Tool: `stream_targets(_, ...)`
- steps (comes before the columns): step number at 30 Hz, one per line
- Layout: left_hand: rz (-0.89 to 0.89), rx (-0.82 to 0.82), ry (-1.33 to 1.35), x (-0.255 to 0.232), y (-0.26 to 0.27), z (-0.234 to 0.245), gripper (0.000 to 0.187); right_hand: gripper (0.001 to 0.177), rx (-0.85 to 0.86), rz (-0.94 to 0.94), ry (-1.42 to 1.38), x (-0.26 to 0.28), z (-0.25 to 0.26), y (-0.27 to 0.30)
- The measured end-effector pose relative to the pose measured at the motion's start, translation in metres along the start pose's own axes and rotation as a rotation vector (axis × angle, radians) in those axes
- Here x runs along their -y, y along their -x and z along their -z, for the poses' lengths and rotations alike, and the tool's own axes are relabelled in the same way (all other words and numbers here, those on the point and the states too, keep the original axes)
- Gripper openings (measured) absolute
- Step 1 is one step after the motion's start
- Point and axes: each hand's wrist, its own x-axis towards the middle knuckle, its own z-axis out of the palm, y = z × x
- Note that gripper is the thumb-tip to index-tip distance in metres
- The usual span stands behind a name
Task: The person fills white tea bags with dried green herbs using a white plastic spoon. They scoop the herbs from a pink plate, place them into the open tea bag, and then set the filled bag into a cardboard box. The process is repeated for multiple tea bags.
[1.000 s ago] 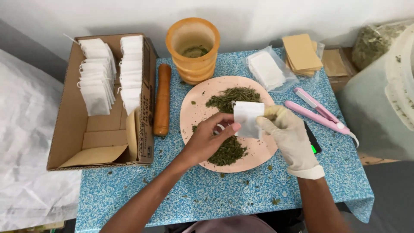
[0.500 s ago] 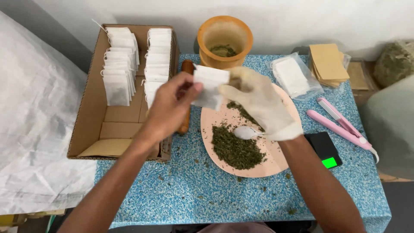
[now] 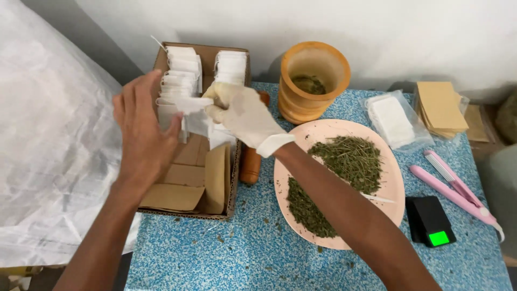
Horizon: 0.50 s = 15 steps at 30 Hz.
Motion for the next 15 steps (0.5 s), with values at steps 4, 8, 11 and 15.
stream_targets(4,-0.117,0.148,-0.244,0.025,0.006,0.005,0.100,0.032,0.121,0.053,0.245,-0.006,-0.040,-0.014)
stream_targets(8,-0.355,0.160,-0.682,0.055,0.014,-0.010,0.126,0.027,0.120,0.092,0.367,-0.012,-0.068,-0.025)
stream_targets(11,-0.401,0.179,-1.021,0.075,0.014,-0.026,0.130,0.029,0.142,0.066,0.455,-0.005,-0.086,-0.028)
stream_targets(15,-0.419,0.201,-1.324,0.095,0.008,-0.047,0.133,0.027,0.149,0.016,0.463,-0.051,-0.126,-0.072)
